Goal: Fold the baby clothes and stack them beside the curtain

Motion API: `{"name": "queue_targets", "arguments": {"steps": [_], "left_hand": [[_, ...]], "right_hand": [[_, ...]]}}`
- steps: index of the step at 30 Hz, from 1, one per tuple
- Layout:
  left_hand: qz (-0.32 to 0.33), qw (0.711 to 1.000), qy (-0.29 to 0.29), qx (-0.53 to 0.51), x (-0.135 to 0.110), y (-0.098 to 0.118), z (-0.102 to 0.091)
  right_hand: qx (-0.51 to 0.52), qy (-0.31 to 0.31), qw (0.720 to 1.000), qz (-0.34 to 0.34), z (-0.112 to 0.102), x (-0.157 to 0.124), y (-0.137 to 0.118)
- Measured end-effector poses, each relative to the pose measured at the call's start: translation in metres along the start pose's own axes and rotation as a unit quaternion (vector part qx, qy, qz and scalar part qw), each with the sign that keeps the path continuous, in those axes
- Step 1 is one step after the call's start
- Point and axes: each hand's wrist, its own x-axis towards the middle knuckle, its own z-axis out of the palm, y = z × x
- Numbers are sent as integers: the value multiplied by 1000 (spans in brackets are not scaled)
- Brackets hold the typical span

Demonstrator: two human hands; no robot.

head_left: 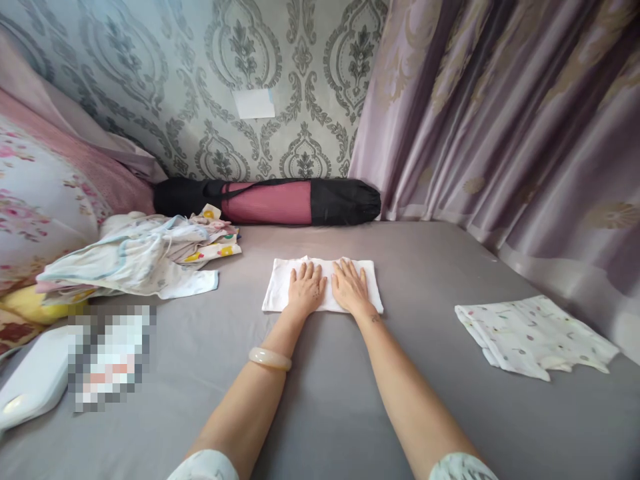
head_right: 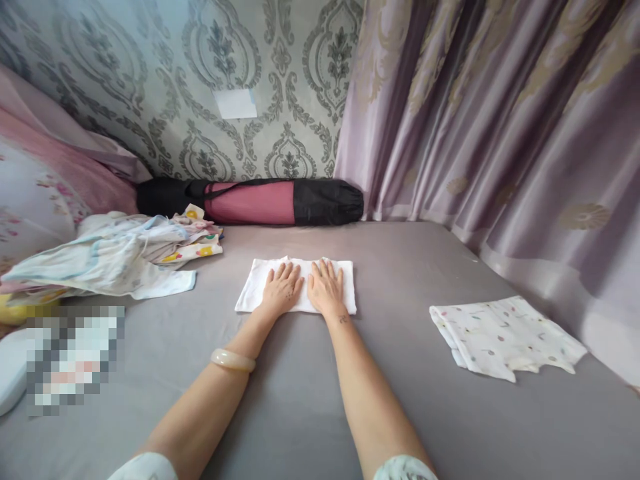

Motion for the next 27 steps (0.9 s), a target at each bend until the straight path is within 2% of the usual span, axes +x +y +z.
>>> {"name": "queue_targets", "arguments": {"steps": [4,9,12,15,21,24,27], "left_hand": [[-8,1000,-24,-7,1,0,3],[-4,999,-38,-8,0,-2,-5],[-40,999,-27,4,-1,-7,-9],[-96,995,-29,12,-1,-14,-8],[-98,994,-46,11,-1,-18,-5],[-96,995,-25,10,-3,-26,-11],[-130,991,-5,15,-5,-41,-17]], "right_hand": [[-10,-24,1000,13,5,-3,-1],[-8,-22,1000,11,2,-2,0],[-19,14,999,41,2,-1,4],[-25,5,997,70,7,-1,7],[-21,-11,998,65,10,0,9],[-24,-6,997,80,5,0,15],[-33,4,992,122,0,-1,25]]}}
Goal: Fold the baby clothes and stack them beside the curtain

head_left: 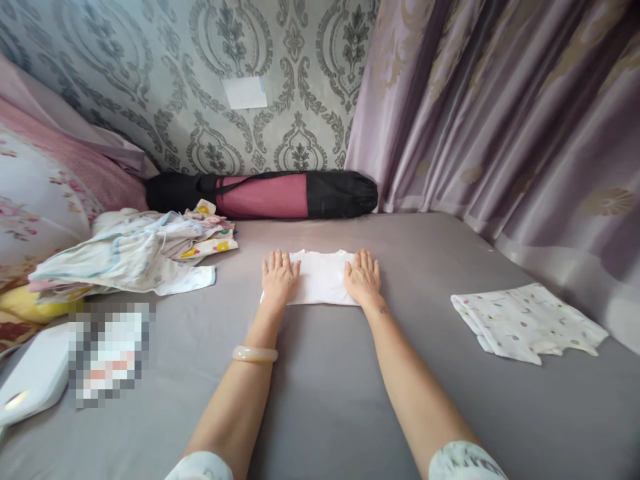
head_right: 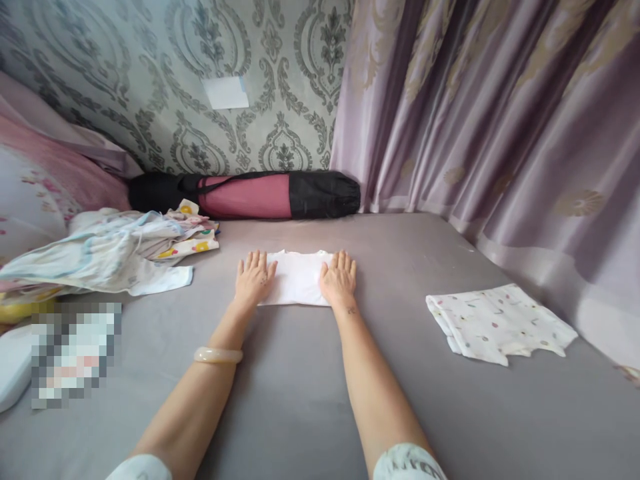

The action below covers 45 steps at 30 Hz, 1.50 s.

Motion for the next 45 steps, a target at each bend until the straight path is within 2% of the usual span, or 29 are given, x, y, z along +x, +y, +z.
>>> {"name": "queue_targets", "arguments": {"steps": [4,10,14,17,20,25,29,31,33,37,41,45], "left_hand": [[-22,999,-43,-10,2,-15,4],[-22,998,-55,-33,3,-16,6],[-37,995,-54,-76,5,-17,-4],[-18,995,-28,-90,7,-21,-9],[2,993,-40,-111,6,-26,-8],[11,987,-56,-152,9,-34,-2],[-6,976,-50,-213,14,-38,-4],[-26,965,-47,-256,16,-39,-8],[-47,952,-28,-301,17,-41,-11],[-89,919,33,-384,17,-47,-15],[-130,866,93,-473,19,-55,-11],[-192,803,149,-543,22,-61,-7]], "right_hand": [[-1,-27,999,21,1,1,9],[-4,-25,999,19,3,1,10],[-16,-32,999,22,-4,1,3],[-11,-31,999,-27,-9,1,-10],[2,-51,997,-58,-6,1,-20],[-15,-44,998,-46,5,2,-17],[-25,-53,998,-37,0,2,-21],[-26,-41,998,-36,-4,1,-33],[-15,-22,998,-63,-6,-2,-51],[16,-32,992,-121,4,-8,-81],[8,-20,993,-114,18,-10,-86],[8,-46,993,-107,17,-6,-84]]}}
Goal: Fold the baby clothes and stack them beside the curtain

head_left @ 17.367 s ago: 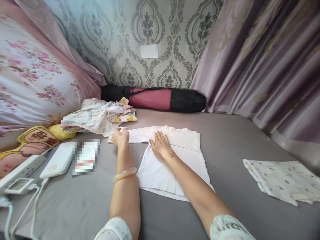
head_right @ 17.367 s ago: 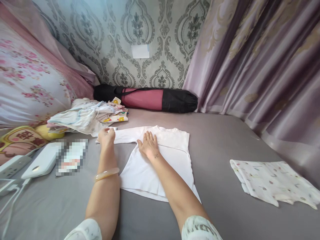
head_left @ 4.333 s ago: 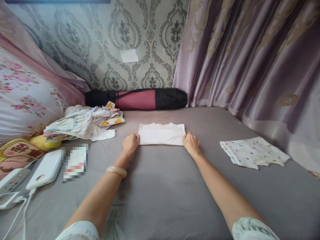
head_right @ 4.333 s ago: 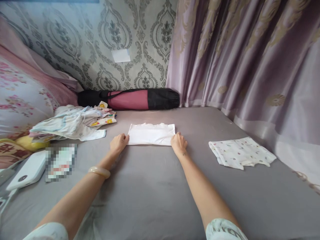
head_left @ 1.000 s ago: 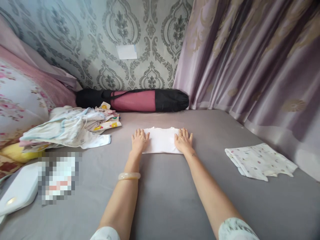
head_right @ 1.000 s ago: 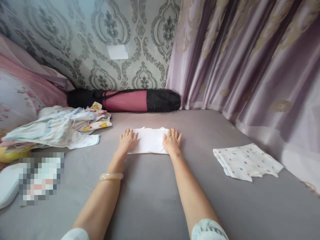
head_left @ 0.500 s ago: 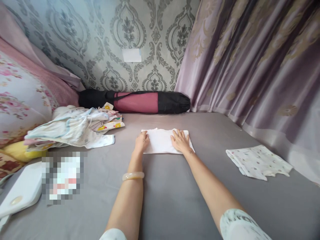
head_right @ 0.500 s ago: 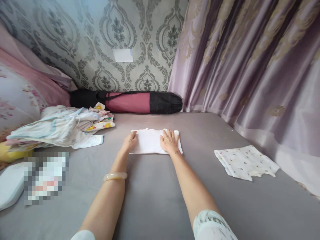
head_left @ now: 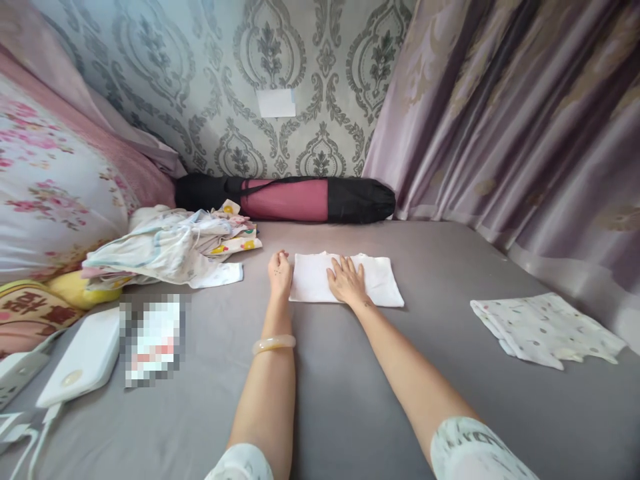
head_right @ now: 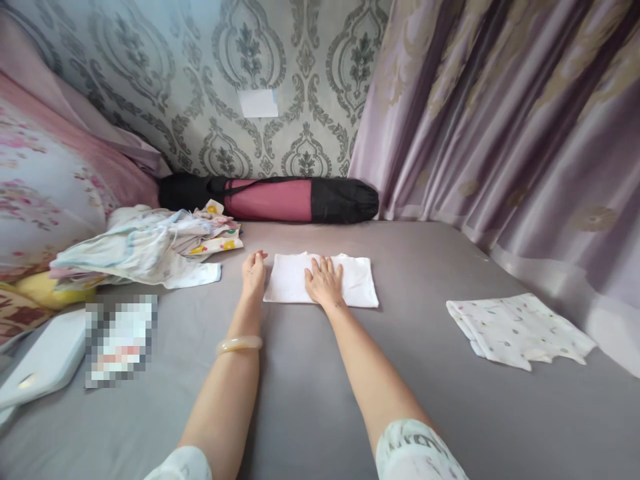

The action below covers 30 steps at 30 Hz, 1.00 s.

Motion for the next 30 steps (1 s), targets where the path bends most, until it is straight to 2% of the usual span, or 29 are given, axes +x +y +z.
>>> {"name": "queue_targets", "arguments": {"steps": [2,6,12,17,23,30], "left_hand": [[-20,999,22,-29,2,-2,-1],[-51,996,37,-63,5,-5,-1],[-43,997,24,-59,3,-6,2],[-58,994,24,-91,5,-9,3],[-63,992,30,-104,8,-12,3],[-58,991,37,-112,8,-10,3]], "right_hand": [[5,-14,1000,12,-3,2,-5],[19,18,1000,-13,-3,5,-25],[21,17,999,-24,7,8,-34],[26,18,999,-12,5,10,-43],[50,15,996,-70,10,10,-69],[55,7,997,-54,8,15,-78]]}}
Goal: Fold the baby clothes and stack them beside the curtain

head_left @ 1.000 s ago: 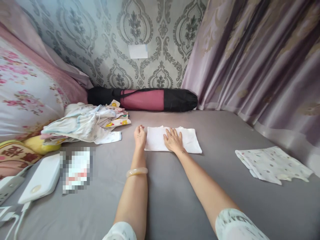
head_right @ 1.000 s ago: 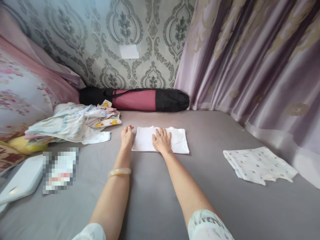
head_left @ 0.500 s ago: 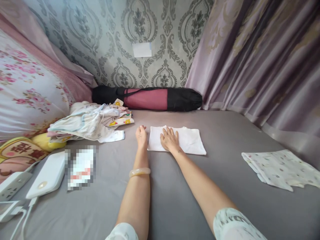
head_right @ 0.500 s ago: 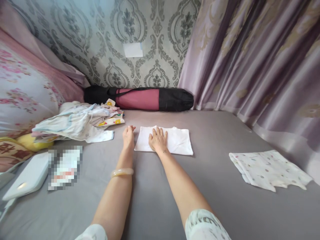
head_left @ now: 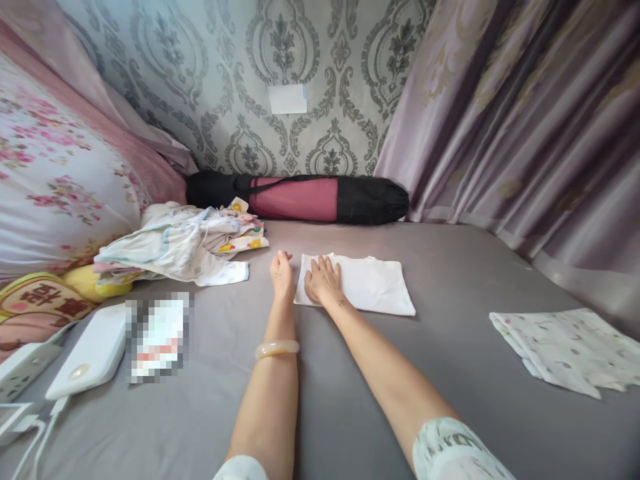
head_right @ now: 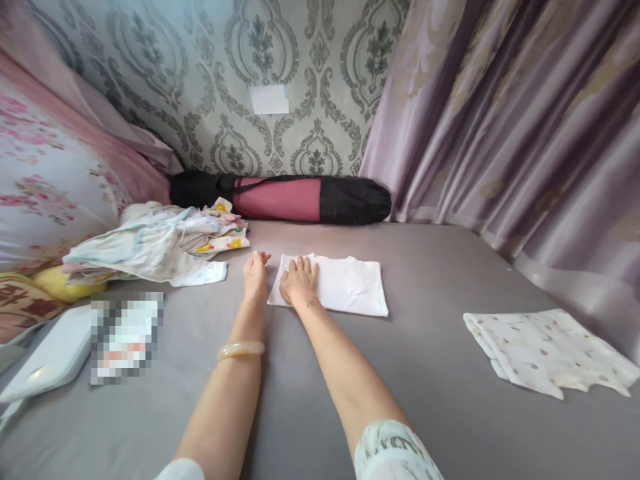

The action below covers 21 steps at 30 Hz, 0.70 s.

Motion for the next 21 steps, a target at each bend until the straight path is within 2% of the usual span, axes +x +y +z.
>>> {"name": "queue_targets", "arguments": {"steps": [5,10,13,15,18,21], "left_hand": [[13,1000,18,-3,3,0,-2],[25,999,18,20,4,2,-3],[69,995,19,74,-1,10,1],[112,985,10,128,-7,15,7],[187,962,-74,184,-23,15,24],[265,912,-201,241,-43,3,45]], "right_hand": [[19,-2,995,-93,6,-1,-17],[38,7,995,-97,15,-3,-20],[73,44,991,-99,6,-3,-11],[80,80,991,-75,-7,-6,3],[38,93,994,-43,-28,-20,38],[-11,26,999,-45,-42,-36,74]]}}
